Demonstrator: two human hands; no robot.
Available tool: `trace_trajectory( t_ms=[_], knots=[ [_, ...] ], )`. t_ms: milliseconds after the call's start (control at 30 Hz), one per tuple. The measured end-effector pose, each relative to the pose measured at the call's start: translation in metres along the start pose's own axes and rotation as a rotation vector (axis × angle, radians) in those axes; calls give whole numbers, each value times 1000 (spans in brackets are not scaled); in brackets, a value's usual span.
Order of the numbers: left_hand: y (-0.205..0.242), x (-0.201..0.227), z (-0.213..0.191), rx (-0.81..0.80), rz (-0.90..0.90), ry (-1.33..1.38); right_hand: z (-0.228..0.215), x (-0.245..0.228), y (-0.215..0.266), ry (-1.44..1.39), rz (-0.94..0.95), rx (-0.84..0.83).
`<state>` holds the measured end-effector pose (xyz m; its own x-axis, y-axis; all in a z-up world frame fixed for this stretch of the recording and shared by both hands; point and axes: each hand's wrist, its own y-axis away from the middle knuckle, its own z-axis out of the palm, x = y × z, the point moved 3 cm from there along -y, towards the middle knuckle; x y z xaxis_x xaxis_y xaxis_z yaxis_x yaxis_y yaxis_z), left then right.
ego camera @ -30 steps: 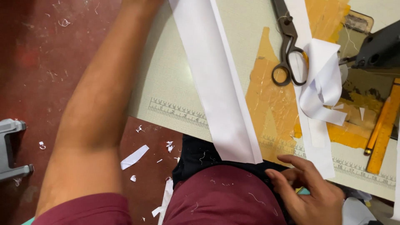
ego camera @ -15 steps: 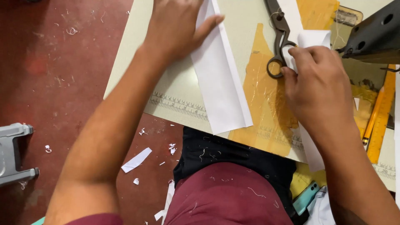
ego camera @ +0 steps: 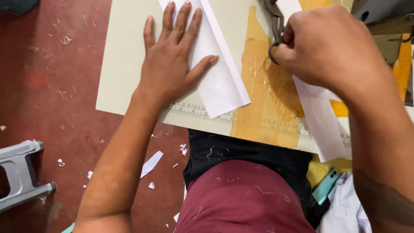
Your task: Cutting and preparing white fabric strips using scissors at a sewing workstation
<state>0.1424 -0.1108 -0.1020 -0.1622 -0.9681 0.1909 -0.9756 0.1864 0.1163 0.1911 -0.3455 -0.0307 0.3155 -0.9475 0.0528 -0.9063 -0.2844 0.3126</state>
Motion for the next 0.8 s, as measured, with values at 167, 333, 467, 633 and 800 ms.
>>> trace_trajectory(
  t_ms=[167, 333, 467, 633, 800],
  knots=[
    [6, -5, 7, 180, 80, 14, -17, 10, 29, -671, 128, -109],
    [8, -2, 2, 271, 160, 84, 20, 32, 43, -1347, -46, -112],
    [9, -4, 2, 352, 213, 97, 47, 38, 71, -1865, -364, -257],
    [21, 9, -2, 330, 176, 80, 87, 47, 148, -1976, -386, -334],
    [25, 18, 10, 165, 131, 10, 162, 61, 229, -2327, -60, -472]
  ],
)
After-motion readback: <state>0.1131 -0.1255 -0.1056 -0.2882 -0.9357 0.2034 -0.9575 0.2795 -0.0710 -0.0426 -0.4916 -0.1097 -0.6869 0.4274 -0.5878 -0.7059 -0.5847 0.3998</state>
